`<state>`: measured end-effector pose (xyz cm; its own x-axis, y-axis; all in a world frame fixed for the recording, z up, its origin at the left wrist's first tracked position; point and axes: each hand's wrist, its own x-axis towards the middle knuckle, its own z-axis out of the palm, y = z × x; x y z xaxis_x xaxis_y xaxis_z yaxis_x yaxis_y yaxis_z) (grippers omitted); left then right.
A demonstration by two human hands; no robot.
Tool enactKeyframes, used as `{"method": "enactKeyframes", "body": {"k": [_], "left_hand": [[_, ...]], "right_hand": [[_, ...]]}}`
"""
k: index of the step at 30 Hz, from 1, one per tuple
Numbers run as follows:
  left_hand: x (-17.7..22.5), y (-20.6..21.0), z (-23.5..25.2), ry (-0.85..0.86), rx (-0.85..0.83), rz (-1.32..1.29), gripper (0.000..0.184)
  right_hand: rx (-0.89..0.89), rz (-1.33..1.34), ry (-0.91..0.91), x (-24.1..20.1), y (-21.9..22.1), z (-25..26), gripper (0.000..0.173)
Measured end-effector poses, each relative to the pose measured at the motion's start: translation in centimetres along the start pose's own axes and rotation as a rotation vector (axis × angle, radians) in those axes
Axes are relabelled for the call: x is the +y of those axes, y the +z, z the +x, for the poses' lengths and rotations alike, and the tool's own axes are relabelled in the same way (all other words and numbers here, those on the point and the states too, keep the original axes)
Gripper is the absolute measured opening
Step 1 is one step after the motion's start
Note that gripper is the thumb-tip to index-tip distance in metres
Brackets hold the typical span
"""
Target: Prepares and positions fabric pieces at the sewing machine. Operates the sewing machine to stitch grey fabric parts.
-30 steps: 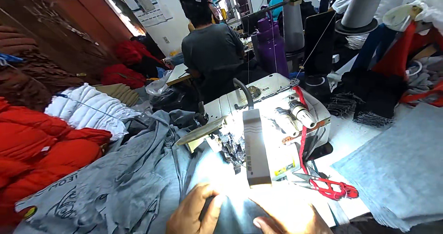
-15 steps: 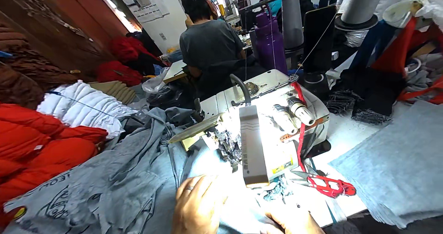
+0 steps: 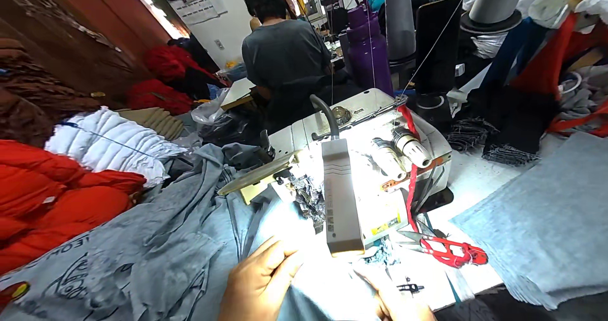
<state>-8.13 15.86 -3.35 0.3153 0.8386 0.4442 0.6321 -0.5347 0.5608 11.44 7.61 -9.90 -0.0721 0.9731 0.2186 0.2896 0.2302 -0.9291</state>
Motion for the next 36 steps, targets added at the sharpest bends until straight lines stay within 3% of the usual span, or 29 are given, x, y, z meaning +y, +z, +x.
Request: {"method": "enactKeyframes", "body": {"k": [3,7,11,27,36], "left_hand": [[-0.7,1.1,0.7,-0.053,0.032,0.048,0.013],[-0.2,0.9,1.4,-0.103,-0.023,0.164,0.011],[-0.4,0.3,1.5,-0.127,-0.109,0.129,0.009],[-0.9,-0.3,1.9,-0.202,-0.174,0.149,0.008],[-1.6,-0.3,2.1,-0.230,-0.196,-0.005,0.001]], "right_hand": [[-0.098,0.029,0.149,-0.1,-0.6,1.1,0.048],[-0.161,0.048,0.151,0.3,-1.0,1.9,0.025],[-0.254,0.078,0.111,-0.3,-1.6,1.4,0.022],[-0.179,0.196,-0.003,-0.6,-1.2,0.3,0.017],[-0.147,0.162,-0.035,-0.5,-1.4,0.3,0.016]]}}
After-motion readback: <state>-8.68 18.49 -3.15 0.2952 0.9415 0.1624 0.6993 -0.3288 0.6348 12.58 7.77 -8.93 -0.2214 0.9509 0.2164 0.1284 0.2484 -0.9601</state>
